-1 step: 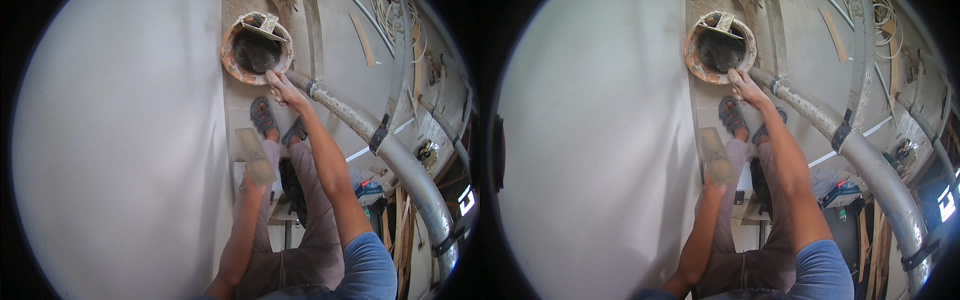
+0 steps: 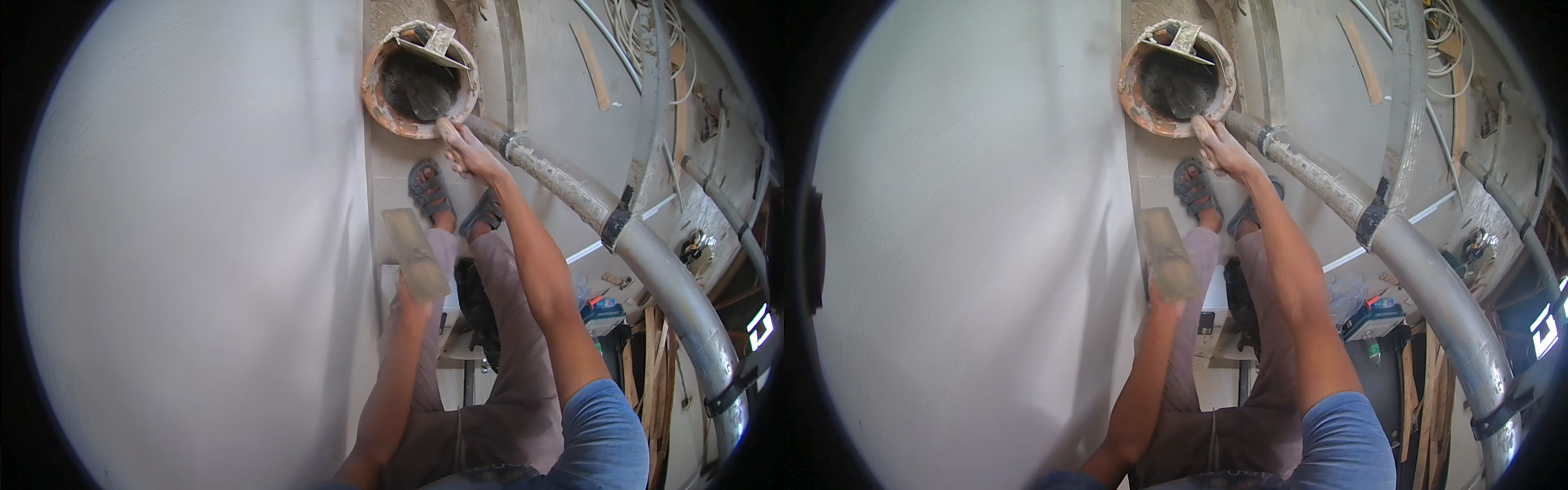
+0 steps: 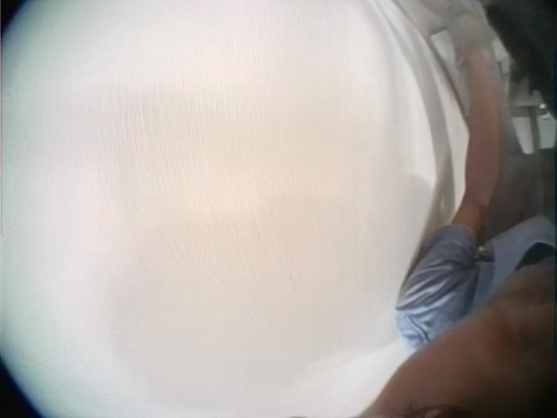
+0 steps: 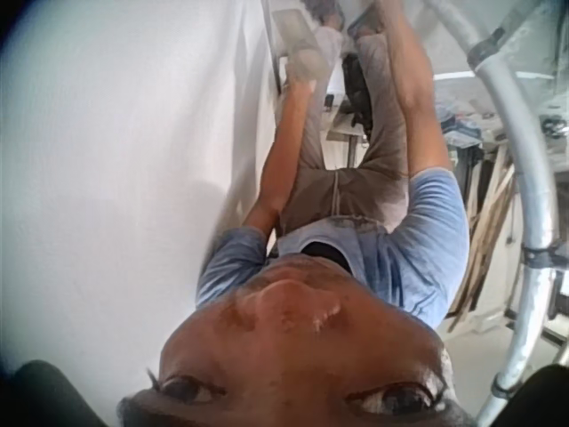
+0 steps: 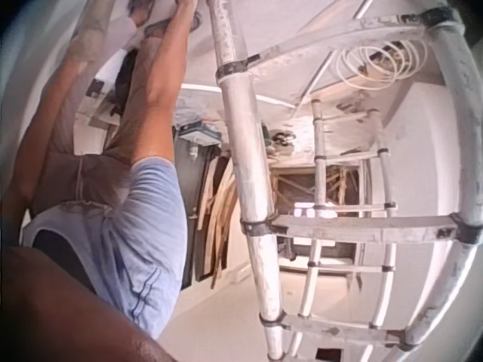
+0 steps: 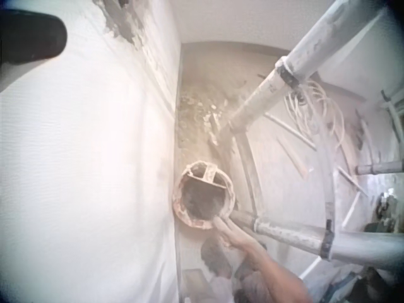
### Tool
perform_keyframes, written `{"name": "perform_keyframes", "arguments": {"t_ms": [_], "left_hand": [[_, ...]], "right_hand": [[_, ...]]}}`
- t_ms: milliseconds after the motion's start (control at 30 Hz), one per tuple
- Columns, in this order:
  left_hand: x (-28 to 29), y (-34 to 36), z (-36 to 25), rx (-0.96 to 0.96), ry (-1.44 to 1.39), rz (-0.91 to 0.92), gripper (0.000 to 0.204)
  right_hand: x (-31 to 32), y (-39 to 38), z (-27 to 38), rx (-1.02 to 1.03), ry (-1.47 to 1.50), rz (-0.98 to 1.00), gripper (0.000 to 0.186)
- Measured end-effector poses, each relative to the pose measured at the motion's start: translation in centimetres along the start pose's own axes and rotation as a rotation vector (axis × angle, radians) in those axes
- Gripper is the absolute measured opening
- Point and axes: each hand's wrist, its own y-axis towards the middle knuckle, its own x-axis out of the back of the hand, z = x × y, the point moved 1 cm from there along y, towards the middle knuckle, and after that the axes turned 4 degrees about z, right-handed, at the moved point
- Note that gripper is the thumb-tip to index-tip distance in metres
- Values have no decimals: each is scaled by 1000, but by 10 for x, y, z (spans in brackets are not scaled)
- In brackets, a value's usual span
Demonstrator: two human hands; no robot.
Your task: The person pours water from a bottle onto a recessed section of a wall, then scoops plaster from a bucket with a trowel and applies it to the wall, smoothing it over the recess.
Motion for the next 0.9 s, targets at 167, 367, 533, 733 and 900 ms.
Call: {"name": "perform_keyframes", "arguments": {"t_ms": [167,367,533,733,900], "left_hand": [[-1,0,-6,29,-500,61,30],[-27,5,-43,-96,-453,255,34],[-118,-45,-127,-45,-273,350,36],[-160,-108,-179,-542,693,417,41],[-153,-126,-194,-494,432,369,43]], "right_hand": [[4,-89,7,-13,-202,114,44],[-25,-212,26,39,-30,184,35],[-45,-260,44,389,-804,-88,44],[-78,-266,77,709,-968,-82,44],[-76,-246,83,810,-1049,-94,46]]}}
